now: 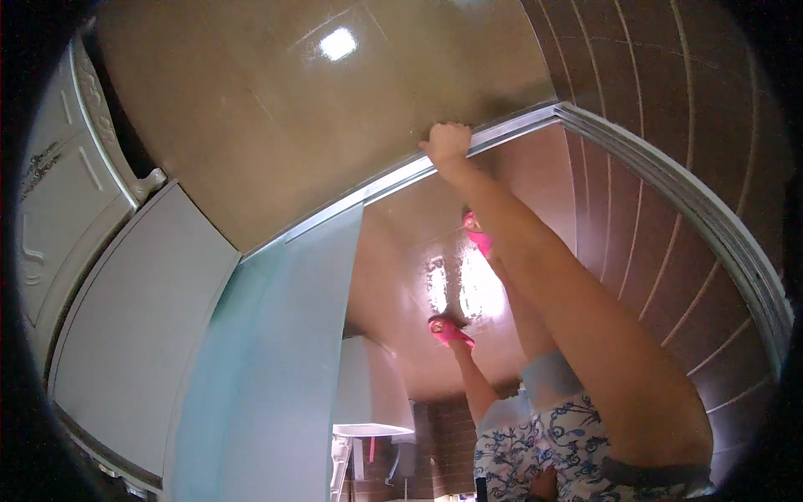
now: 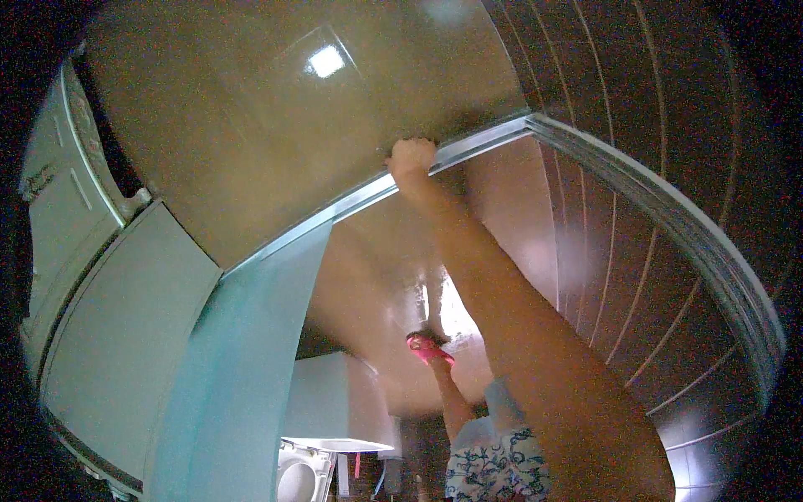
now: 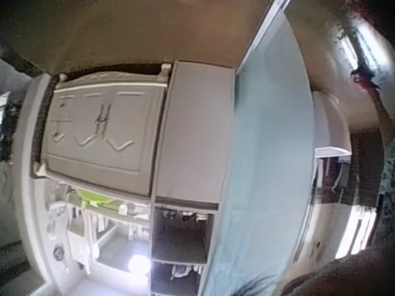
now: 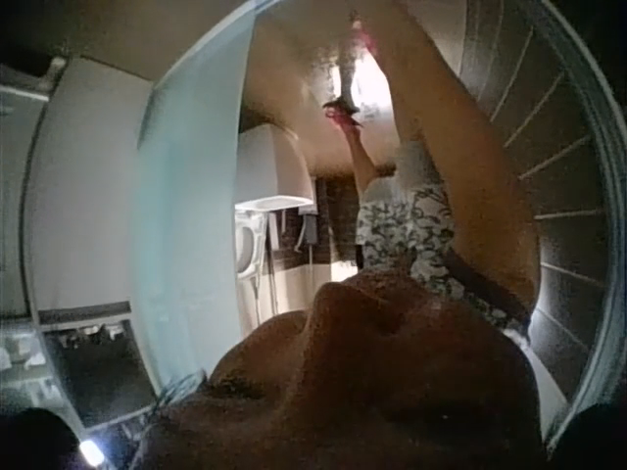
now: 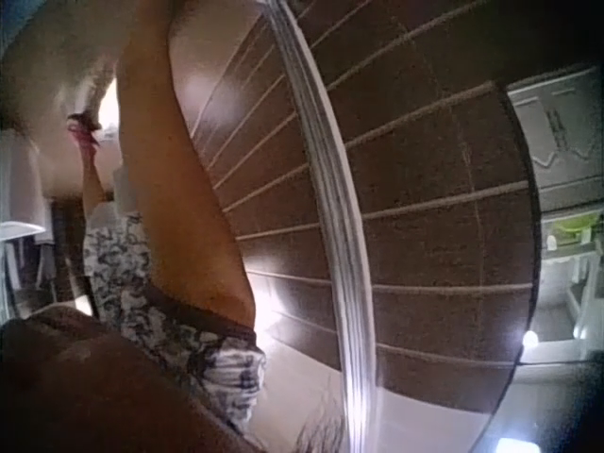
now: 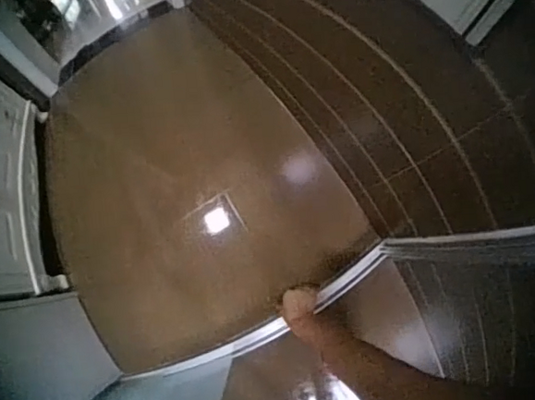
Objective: The person mops the floor in a hallway and bathroom, then uses a long pole to reach under a bed and retrieve a piece of cloth.
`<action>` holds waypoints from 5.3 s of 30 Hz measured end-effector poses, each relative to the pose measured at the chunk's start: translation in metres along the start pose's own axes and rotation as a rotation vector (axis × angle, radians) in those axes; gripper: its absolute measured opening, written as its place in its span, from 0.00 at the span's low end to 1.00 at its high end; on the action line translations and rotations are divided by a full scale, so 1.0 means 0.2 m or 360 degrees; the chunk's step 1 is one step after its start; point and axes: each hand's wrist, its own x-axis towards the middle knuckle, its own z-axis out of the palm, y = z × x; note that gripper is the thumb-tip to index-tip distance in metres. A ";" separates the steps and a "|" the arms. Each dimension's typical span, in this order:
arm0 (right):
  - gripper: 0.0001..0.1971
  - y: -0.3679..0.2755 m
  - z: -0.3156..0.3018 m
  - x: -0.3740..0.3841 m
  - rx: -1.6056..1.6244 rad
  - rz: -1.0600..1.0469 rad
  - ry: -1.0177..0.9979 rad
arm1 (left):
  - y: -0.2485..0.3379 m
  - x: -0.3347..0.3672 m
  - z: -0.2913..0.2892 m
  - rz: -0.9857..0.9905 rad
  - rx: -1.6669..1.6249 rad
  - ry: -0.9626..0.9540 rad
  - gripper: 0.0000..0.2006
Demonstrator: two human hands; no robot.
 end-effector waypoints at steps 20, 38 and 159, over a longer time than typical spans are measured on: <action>0.13 0.74 -0.25 -0.83 0.1597 -0.0288 0.0061 | -0.10 0.20 0.32 0.0386 0.0205 0.0264 0.20; 0.13 -0.62 -0.65 -1.61 0.0870 -0.1930 0.0011 | 0.78 0.39 0.64 0.1066 -0.0354 0.0751 0.14; 0.09 1.28 -2.38 -5.40 0.2685 -0.1697 0.1999 | -0.03 -2.23 1.21 0.2363 -0.0512 -0.0206 0.25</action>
